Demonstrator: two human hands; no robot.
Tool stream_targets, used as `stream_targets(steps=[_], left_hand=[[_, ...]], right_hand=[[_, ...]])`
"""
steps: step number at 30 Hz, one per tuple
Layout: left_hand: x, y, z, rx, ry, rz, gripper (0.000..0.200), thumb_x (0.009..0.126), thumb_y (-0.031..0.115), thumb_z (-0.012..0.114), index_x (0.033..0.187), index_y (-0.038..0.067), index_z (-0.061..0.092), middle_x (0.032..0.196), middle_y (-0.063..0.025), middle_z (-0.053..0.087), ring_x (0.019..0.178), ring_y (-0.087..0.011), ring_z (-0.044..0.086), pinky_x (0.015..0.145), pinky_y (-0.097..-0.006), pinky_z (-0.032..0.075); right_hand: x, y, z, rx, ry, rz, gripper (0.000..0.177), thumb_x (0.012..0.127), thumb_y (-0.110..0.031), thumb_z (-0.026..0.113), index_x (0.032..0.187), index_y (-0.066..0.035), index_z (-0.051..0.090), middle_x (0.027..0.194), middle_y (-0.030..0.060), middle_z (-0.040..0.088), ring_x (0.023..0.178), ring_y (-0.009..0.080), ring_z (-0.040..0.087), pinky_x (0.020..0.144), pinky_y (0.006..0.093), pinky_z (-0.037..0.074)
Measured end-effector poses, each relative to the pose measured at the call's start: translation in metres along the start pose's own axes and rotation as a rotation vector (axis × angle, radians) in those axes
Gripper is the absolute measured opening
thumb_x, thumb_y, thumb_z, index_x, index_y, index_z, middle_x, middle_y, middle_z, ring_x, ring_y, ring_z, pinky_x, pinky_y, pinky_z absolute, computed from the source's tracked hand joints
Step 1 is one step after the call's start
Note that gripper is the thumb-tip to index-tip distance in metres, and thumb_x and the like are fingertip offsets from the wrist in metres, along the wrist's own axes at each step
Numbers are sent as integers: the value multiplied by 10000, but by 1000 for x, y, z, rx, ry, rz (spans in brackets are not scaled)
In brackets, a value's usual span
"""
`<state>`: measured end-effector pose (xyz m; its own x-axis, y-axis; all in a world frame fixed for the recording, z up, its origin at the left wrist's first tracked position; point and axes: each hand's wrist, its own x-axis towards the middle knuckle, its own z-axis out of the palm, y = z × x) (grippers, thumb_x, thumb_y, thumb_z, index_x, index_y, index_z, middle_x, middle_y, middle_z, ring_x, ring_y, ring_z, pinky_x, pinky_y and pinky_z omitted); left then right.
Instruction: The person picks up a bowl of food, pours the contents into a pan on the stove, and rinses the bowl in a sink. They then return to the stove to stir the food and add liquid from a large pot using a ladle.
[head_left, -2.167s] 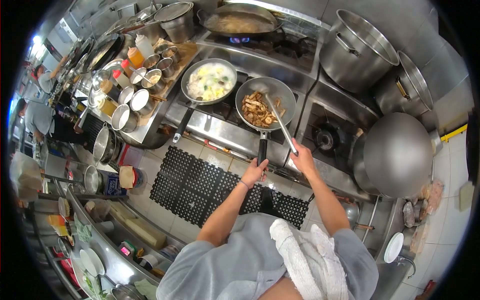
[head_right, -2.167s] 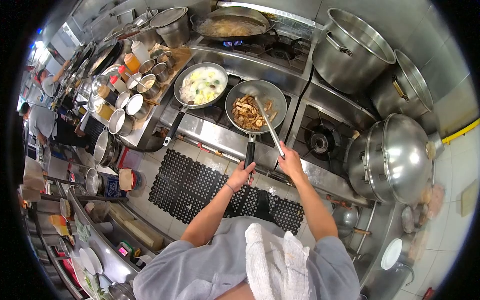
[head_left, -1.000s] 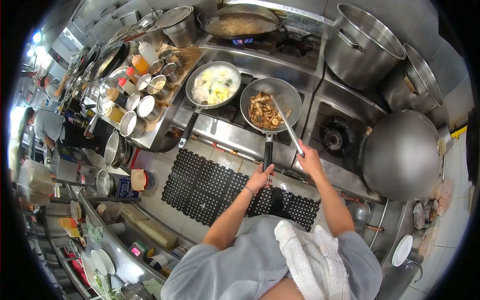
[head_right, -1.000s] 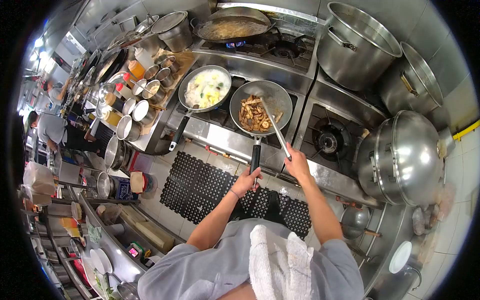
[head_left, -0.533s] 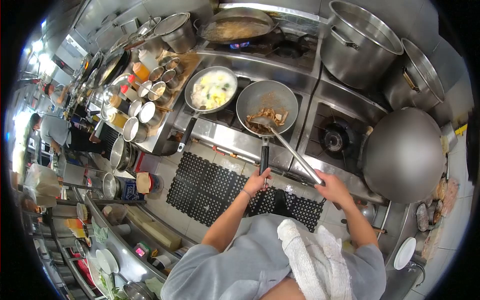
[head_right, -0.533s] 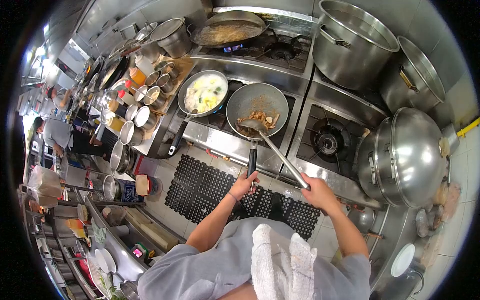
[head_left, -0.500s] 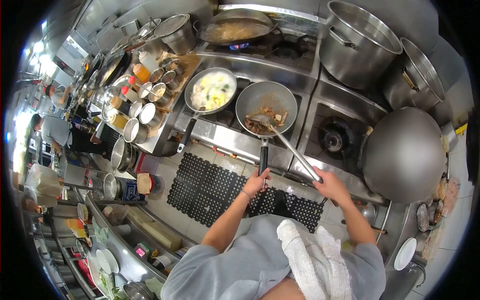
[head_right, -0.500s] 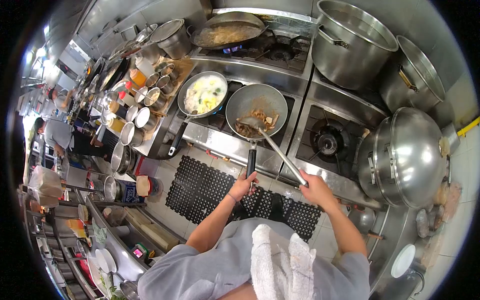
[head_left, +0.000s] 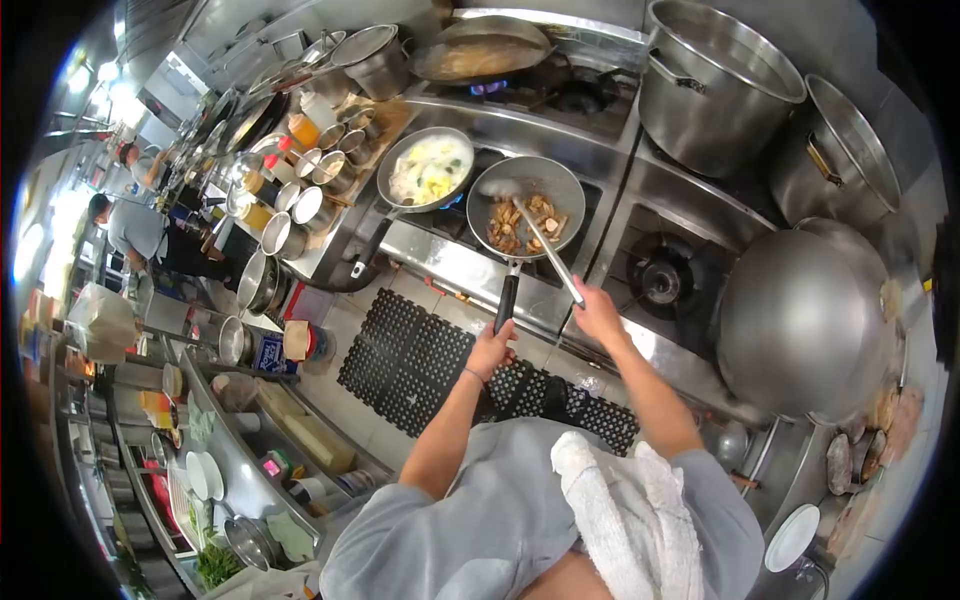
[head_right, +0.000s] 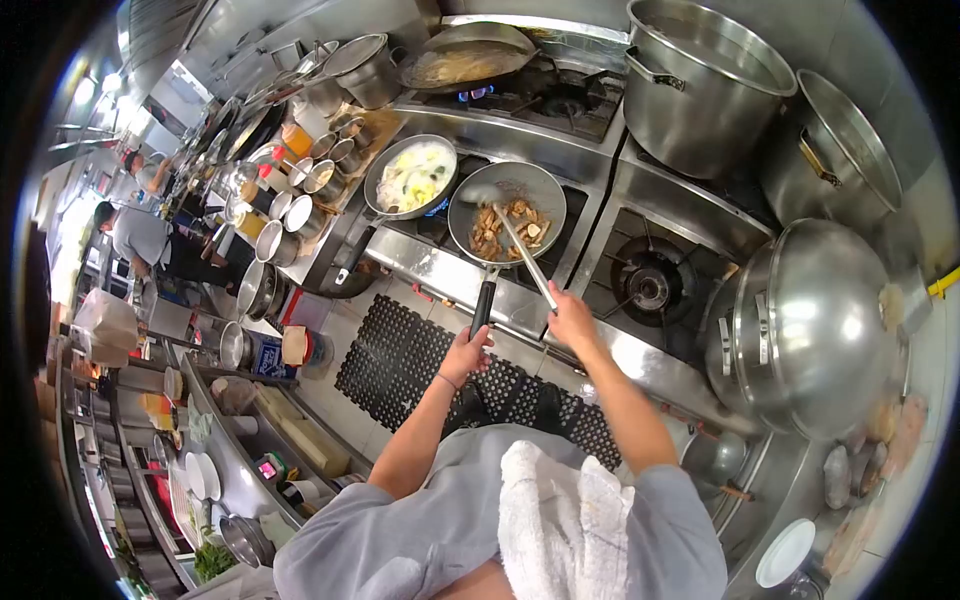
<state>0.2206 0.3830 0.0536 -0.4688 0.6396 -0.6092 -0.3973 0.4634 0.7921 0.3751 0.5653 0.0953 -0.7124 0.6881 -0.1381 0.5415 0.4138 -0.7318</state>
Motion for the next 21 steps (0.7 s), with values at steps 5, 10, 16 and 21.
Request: stream_targets(steps=[5,10,16,21], left_hand=[[5,-7,1,11,25,-3,413,919,400,548,1122,48,473,939,-62,583,533,-101,525,450,-247,454],[-9,6,10,-13,22,20,410,923,390,550,1128,47,460,927,-55,582,547,-97,521,462,-239,449],[-1,-6,16,-46,9,15,388,930,371,545,1128,49,453,932,-54,579,546,-103,526,454,-237,447],[-12,-3,14,-46,-4,8,404,934,377,535,1181,67,454,986,-51,581,580,-117,567,481,-237,474]], right_hand=[[-46,15,-85,-314,-95,-143,564,768,-35,575,1320,-102,485,989,202,607,941,330,600,806,380,481],[-93,8,-127,7,-111,-167,596,802,-41,606,1371,-82,434,756,79,611,571,103,505,556,284,448],[-76,-18,-126,184,-368,168,587,773,-66,622,1337,-38,464,677,117,594,522,152,552,535,311,467],[-72,4,-83,-82,-67,-87,587,777,-79,609,1335,-4,441,967,246,598,897,395,585,812,408,457]])
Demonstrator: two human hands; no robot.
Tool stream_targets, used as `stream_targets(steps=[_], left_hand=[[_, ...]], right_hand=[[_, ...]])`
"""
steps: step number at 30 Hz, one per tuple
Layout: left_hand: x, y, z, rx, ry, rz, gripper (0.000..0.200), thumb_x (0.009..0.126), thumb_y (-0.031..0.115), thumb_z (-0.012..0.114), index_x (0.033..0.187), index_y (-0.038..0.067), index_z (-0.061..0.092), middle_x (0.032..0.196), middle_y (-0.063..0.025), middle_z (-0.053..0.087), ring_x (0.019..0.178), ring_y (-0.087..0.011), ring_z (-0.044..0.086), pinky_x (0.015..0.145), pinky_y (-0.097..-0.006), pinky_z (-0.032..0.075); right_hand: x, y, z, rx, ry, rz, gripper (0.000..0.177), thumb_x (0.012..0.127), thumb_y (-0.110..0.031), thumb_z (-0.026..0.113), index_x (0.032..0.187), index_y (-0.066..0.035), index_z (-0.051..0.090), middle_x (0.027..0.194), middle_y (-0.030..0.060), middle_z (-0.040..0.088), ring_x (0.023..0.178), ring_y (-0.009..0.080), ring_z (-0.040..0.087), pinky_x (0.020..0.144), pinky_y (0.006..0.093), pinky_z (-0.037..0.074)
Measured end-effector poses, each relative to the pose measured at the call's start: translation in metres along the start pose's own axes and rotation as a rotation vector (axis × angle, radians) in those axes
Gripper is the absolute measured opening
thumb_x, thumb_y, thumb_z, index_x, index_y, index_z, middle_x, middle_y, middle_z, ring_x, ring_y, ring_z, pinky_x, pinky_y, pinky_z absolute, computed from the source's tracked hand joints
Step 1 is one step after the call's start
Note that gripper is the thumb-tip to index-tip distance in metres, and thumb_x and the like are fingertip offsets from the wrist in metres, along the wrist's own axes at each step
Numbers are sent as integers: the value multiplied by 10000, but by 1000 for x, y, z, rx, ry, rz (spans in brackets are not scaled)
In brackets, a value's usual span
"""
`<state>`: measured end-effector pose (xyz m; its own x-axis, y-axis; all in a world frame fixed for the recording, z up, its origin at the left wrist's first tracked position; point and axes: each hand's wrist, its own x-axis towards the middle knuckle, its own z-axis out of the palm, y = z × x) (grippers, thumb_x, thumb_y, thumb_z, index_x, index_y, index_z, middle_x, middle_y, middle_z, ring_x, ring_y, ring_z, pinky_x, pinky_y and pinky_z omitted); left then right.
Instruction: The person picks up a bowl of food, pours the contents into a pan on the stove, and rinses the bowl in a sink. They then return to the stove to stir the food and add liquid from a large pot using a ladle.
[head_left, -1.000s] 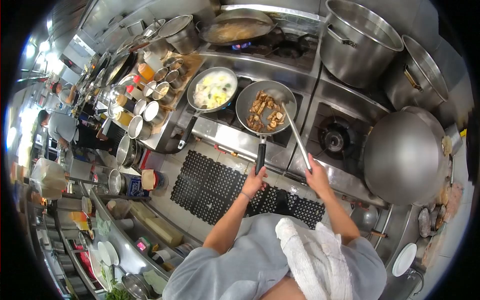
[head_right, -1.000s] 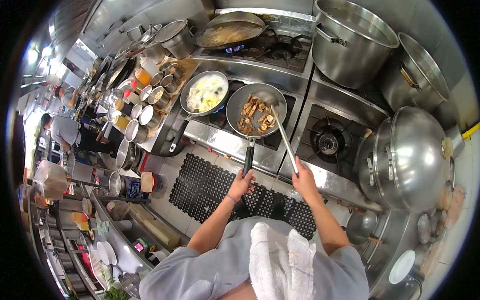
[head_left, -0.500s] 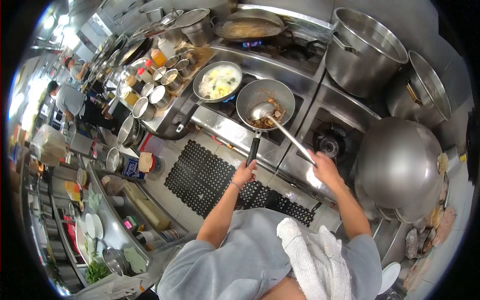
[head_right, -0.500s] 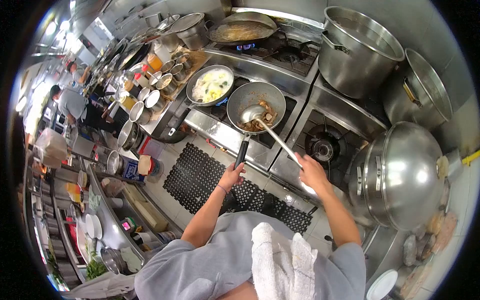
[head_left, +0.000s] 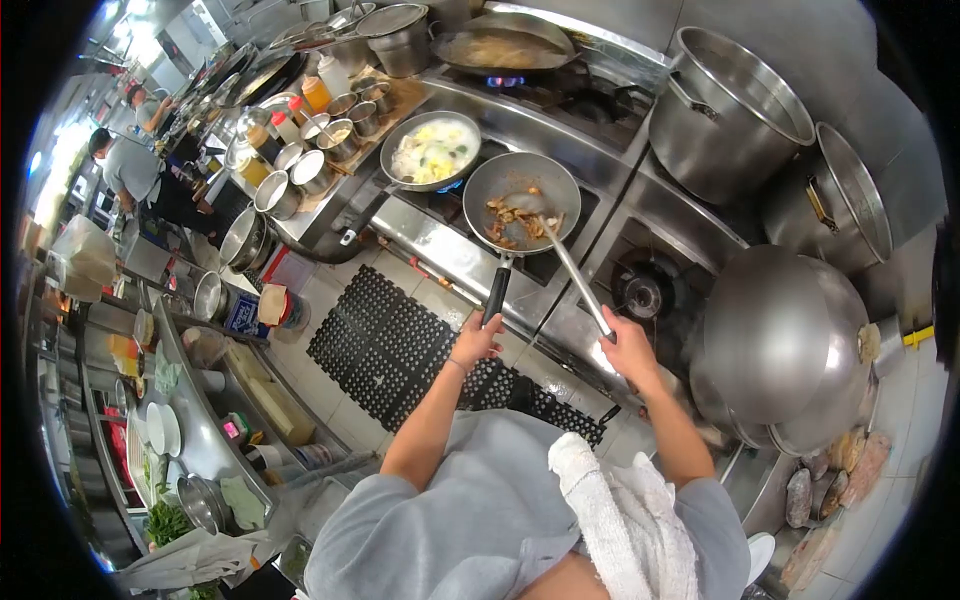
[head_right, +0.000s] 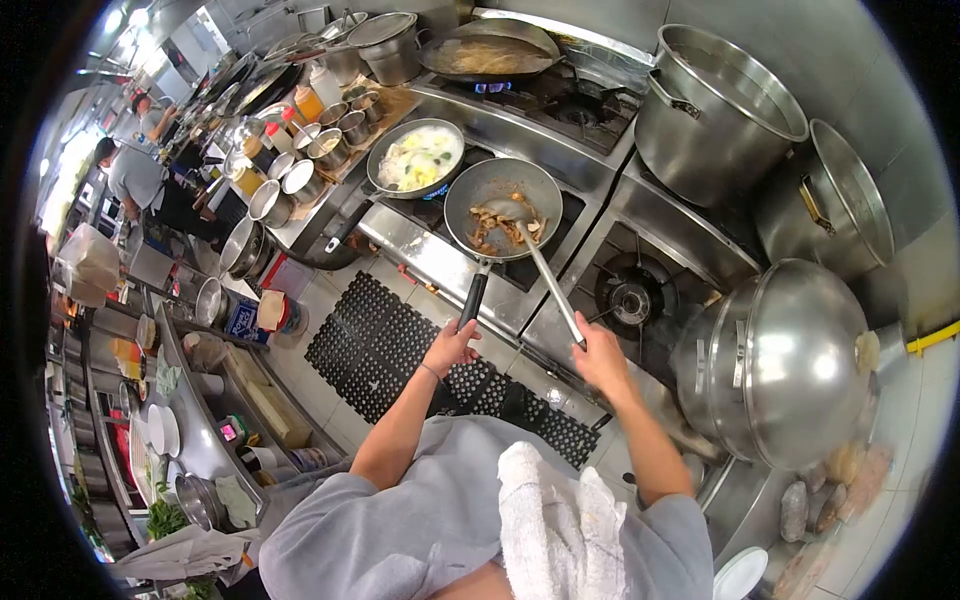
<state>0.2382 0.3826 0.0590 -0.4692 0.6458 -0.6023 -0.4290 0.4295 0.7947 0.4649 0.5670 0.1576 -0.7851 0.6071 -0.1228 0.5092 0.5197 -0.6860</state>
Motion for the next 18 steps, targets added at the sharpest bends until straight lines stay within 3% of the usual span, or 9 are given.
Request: stream_targets(steps=[3,4,6,7,10,18], left_hand=[[-8,-4,-5,-37,-20,-2,416,941,391,516,1197,68,458,1015,-50,582,605,-118,581,504,-232,484],[-11,-8,-7,-42,-26,-11,423,943,396,509,1205,69,457,1022,-50,582,613,-117,584,512,-230,487],[-15,-12,-10,-46,-43,-21,437,946,406,499,1222,69,455,1029,-48,584,630,-114,588,531,-225,491],[-16,-11,-12,-43,-53,-20,444,947,409,495,1230,69,453,1029,-47,585,639,-112,589,541,-223,493],[-18,-2,-18,-30,-83,-19,469,951,418,483,1263,71,444,1032,-45,592,667,-105,592,579,-232,501],[-17,-12,-42,-47,-147,-17,552,952,422,477,1334,31,396,1050,-70,594,709,-136,626,608,-247,514]], right_hand=[[-9,16,40,-19,131,41,601,789,-71,588,1353,15,397,1038,254,563,959,383,566,833,420,456],[-9,9,51,-16,153,83,609,792,-70,585,1358,27,382,992,261,577,952,399,565,840,415,452],[0,19,85,154,218,54,599,820,-48,573,1376,22,363,824,170,548,589,219,555,577,353,474],[-6,-28,61,552,18,398,562,850,-37,563,1371,32,365,796,120,575,553,159,553,481,300,461],[-20,-43,49,985,61,300,542,866,3,552,1377,24,369,793,40,533,484,51,448,370,229,367],[-35,-53,37,760,49,327,568,852,15,561,1386,12,369,646,-6,497,464,56,438,379,228,355]])
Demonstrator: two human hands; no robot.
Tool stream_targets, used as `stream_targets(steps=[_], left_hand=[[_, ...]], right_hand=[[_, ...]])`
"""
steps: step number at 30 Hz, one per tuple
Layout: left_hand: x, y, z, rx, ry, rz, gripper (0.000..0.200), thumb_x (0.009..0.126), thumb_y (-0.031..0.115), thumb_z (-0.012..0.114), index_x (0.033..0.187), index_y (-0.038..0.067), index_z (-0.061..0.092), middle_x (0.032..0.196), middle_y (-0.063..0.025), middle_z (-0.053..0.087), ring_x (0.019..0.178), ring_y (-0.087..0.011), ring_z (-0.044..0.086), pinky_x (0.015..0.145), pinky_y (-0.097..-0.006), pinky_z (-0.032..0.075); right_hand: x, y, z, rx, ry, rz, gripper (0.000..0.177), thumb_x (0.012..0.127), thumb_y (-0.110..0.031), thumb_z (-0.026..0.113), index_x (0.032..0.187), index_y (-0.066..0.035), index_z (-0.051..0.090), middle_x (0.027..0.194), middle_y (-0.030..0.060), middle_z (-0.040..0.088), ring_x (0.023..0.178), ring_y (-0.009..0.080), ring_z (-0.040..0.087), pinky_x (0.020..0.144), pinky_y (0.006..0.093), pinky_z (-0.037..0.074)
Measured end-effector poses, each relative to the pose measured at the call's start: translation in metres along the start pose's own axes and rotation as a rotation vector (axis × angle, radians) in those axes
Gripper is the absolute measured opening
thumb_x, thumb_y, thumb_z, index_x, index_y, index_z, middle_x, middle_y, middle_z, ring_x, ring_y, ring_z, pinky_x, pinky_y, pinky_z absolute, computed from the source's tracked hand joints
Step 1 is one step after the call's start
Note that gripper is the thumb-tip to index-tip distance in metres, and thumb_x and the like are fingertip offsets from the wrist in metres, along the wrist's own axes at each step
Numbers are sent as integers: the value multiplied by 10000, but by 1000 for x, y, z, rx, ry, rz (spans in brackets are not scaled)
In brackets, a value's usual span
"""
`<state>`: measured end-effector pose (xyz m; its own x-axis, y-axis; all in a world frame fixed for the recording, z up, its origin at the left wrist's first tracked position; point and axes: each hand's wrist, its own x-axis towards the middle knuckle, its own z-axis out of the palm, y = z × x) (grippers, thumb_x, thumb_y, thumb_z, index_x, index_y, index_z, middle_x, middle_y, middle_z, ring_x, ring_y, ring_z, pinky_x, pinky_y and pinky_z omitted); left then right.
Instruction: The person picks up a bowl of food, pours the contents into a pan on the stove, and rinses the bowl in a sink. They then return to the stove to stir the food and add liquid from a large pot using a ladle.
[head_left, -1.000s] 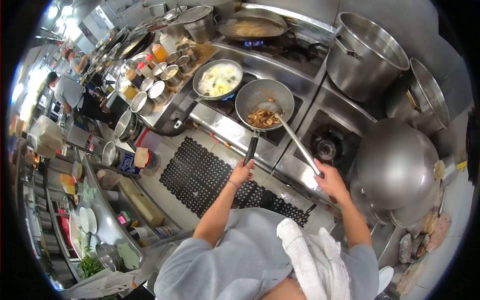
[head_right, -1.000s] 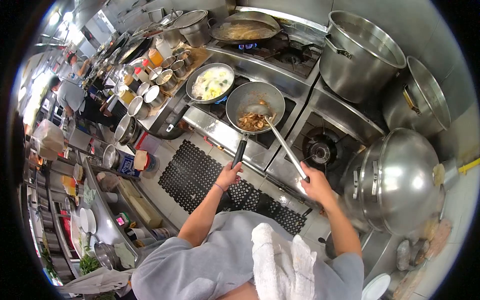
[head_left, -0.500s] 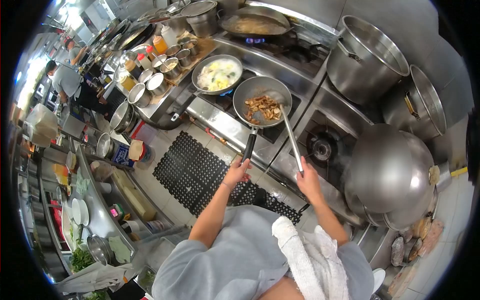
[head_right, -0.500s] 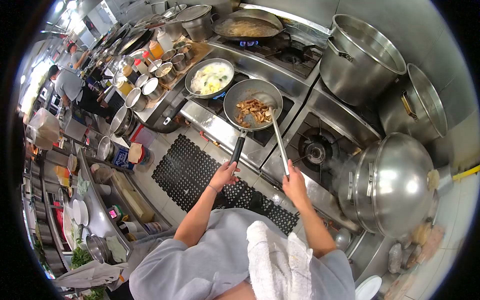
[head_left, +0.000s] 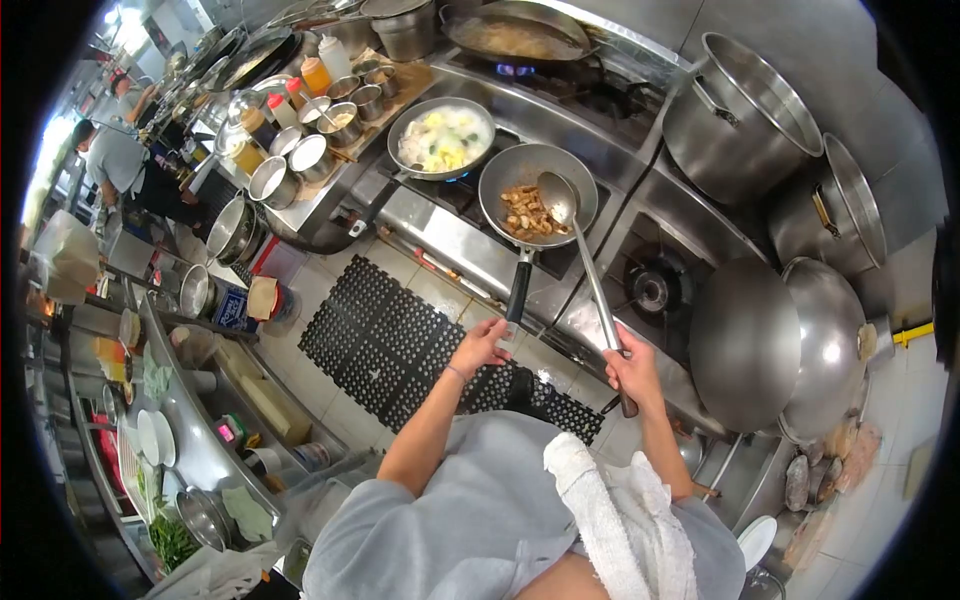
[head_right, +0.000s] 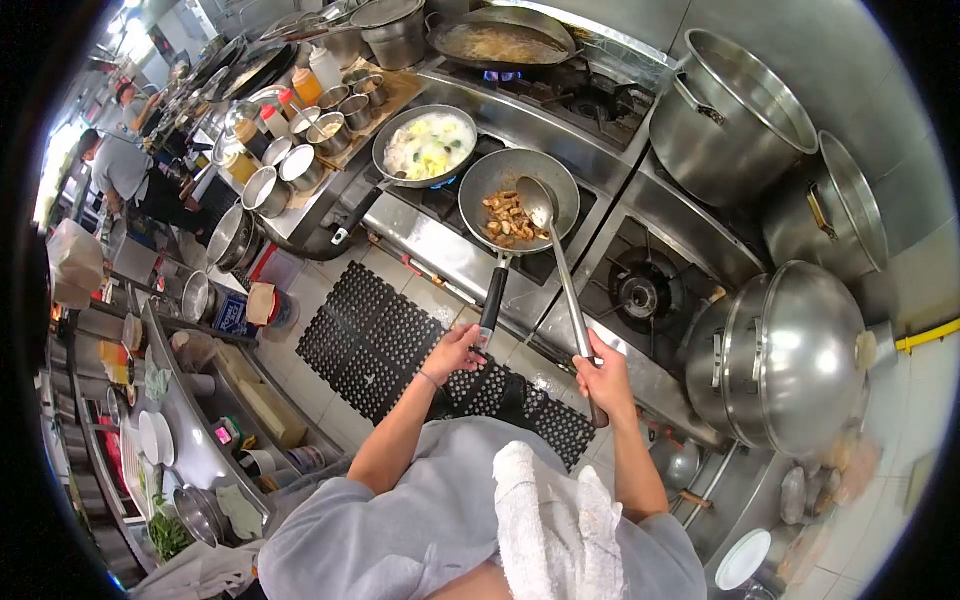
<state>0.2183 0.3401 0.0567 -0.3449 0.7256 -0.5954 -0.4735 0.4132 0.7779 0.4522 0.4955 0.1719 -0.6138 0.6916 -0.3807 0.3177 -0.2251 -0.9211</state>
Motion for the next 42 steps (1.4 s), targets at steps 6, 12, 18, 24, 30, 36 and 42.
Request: stream_targets(steps=[6,12,18,24,30,36,42], left_hand=[[-6,-42,-66,44,-37,-66,508,949,417,485,1293,44,457,1084,-81,613,700,-136,622,606,-245,514],[7,-262,-245,601,157,-249,363,897,326,514,992,-8,620,772,-100,649,640,-206,649,536,-311,523],[-109,-287,-343,567,264,-742,381,903,320,507,978,-34,625,803,-132,672,564,-233,646,500,-344,525],[-102,-271,-366,224,438,-536,298,899,271,544,1044,15,595,793,-83,628,531,-201,613,445,-306,504],[-67,-217,-302,87,423,-342,267,891,205,533,1004,-22,617,747,-73,631,521,-172,586,476,-286,484],[-53,-217,-262,178,390,-265,233,881,217,558,975,13,621,708,-52,615,513,-152,587,437,-278,476],[-68,-253,-265,258,348,-426,231,894,240,571,1001,36,589,732,-30,614,559,-165,619,451,-288,479]], right_hand=[[-12,-4,48,87,26,74,547,851,14,573,1372,-11,409,670,-29,462,480,43,431,384,216,362],[-19,0,92,-61,142,72,540,848,20,566,1367,-30,427,684,-23,469,480,43,431,389,219,356],[-1,-1,107,-92,172,28,529,851,9,566,1362,-30,435,682,-9,491,466,53,430,390,231,357],[-22,-36,102,-229,153,120,550,832,23,592,1358,-24,438,686,-11,501,475,53,442,392,228,375],[-29,-50,95,-149,141,138,576,829,28,594,1373,-13,408,717,-3,504,500,52,456,392,221,377],[-11,-30,78,75,64,156,549,850,15,571,1373,-12,407,691,-14,472,491,55,446,388,224,369],[3,-20,66,-222,124,142,547,855,-3,569,1378,-39,411,705,6,502,496,63,459,394,226,377]])
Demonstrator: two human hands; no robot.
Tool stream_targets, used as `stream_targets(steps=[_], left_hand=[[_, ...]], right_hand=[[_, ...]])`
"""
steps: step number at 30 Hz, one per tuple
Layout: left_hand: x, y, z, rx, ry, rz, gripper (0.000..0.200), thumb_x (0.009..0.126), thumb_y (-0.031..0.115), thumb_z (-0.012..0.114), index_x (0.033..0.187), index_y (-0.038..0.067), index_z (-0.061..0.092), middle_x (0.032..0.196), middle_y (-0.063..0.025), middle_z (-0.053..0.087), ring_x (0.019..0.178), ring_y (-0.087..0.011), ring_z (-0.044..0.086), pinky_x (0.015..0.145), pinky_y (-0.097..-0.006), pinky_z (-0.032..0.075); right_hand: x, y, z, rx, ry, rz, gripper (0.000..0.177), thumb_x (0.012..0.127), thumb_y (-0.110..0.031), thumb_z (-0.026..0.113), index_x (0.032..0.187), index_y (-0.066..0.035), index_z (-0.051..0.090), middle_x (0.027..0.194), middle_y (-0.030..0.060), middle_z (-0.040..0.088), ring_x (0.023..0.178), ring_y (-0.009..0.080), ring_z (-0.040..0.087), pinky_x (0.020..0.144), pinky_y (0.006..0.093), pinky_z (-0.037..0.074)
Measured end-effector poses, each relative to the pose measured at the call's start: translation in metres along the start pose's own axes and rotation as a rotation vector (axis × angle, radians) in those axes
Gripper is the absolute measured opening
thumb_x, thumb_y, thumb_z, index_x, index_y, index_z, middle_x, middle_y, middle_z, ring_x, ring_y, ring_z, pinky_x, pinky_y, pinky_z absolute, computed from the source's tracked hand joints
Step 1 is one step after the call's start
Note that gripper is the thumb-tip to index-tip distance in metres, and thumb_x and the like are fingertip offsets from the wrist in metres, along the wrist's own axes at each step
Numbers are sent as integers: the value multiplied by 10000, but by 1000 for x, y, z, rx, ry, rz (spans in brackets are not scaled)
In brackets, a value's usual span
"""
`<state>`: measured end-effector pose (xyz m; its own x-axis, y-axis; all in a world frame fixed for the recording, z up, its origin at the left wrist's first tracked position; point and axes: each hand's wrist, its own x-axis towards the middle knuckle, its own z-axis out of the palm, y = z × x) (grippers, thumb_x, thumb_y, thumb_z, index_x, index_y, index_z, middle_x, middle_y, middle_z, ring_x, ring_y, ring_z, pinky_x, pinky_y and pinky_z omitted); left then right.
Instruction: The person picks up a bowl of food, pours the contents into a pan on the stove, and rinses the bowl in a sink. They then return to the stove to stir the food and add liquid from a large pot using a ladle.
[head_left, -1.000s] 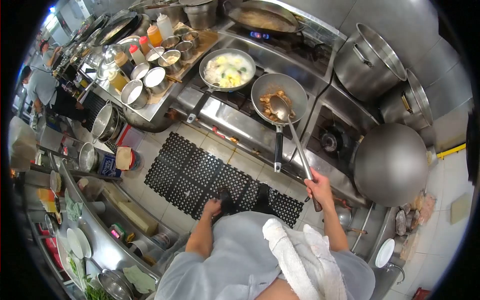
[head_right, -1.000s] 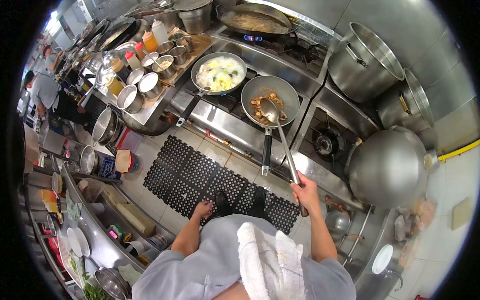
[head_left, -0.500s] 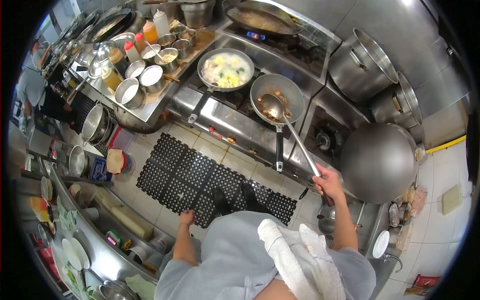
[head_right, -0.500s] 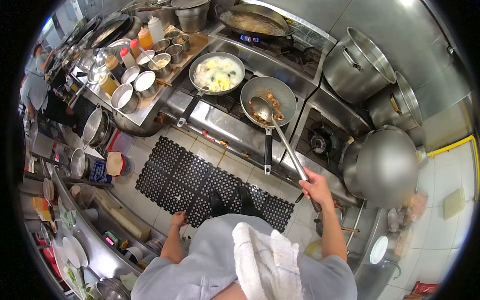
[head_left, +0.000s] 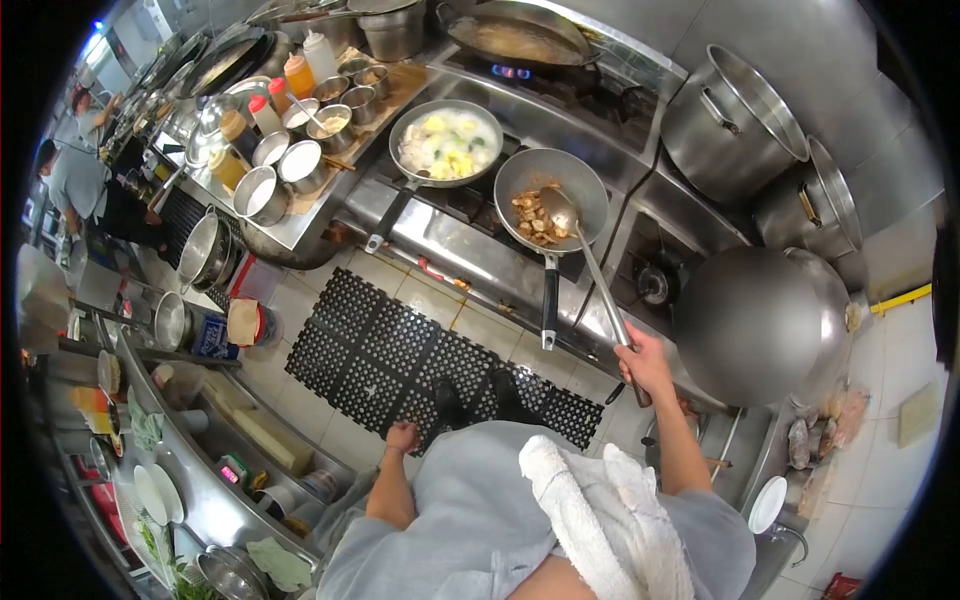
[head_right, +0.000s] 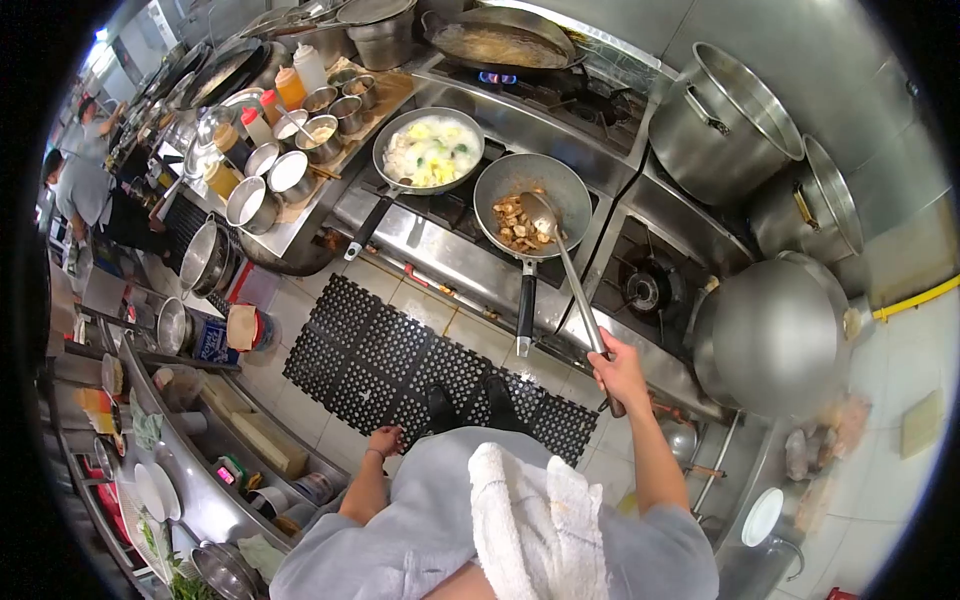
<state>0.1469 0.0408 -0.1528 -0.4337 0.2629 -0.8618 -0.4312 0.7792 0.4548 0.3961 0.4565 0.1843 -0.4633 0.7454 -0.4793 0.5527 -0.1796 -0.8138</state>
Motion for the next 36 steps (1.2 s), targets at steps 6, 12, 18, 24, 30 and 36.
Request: stream_targets(steps=[6,12,18,24,30,36], left_hand=[[-14,-7,9,-116,54,-77,267,863,266,595,944,14,622,718,-73,648,541,-164,623,465,-295,509],[-21,17,26,-68,56,-62,214,880,243,578,951,48,629,731,-42,644,532,-149,607,452,-281,497],[-16,38,34,-107,13,37,249,889,243,567,954,9,625,707,-36,614,523,-138,602,424,-266,472],[-19,43,31,-105,27,29,234,892,225,567,982,12,607,714,-45,621,546,-148,614,434,-266,474],[-13,20,28,-86,14,-22,203,890,211,563,977,33,608,724,-34,624,544,-148,605,449,-281,480],[-19,20,29,-91,12,-40,189,901,220,554,964,48,599,705,-11,607,540,-143,600,462,-283,499]], right_hand=[[8,13,-21,162,-30,-23,574,843,11,587,1384,-46,403,788,25,518,497,65,464,387,231,383],[13,20,-14,210,-97,24,548,847,19,577,1369,-26,416,750,12,499,504,57,457,384,225,373],[33,20,-18,542,-236,101,398,877,-35,548,1265,27,487,713,8,480,508,46,419,388,202,339],[24,0,-24,513,-191,55,427,868,-20,556,1285,28,477,734,4,491,505,41,424,387,199,350],[17,-13,-17,69,-41,-87,552,846,23,578,1372,-30,419,699,-19,485,494,48,457,390,215,393],[15,-4,-15,200,-100,-57,521,853,3,578,1355,-53,453,713,-9,517,489,50,466,389,223,392]])
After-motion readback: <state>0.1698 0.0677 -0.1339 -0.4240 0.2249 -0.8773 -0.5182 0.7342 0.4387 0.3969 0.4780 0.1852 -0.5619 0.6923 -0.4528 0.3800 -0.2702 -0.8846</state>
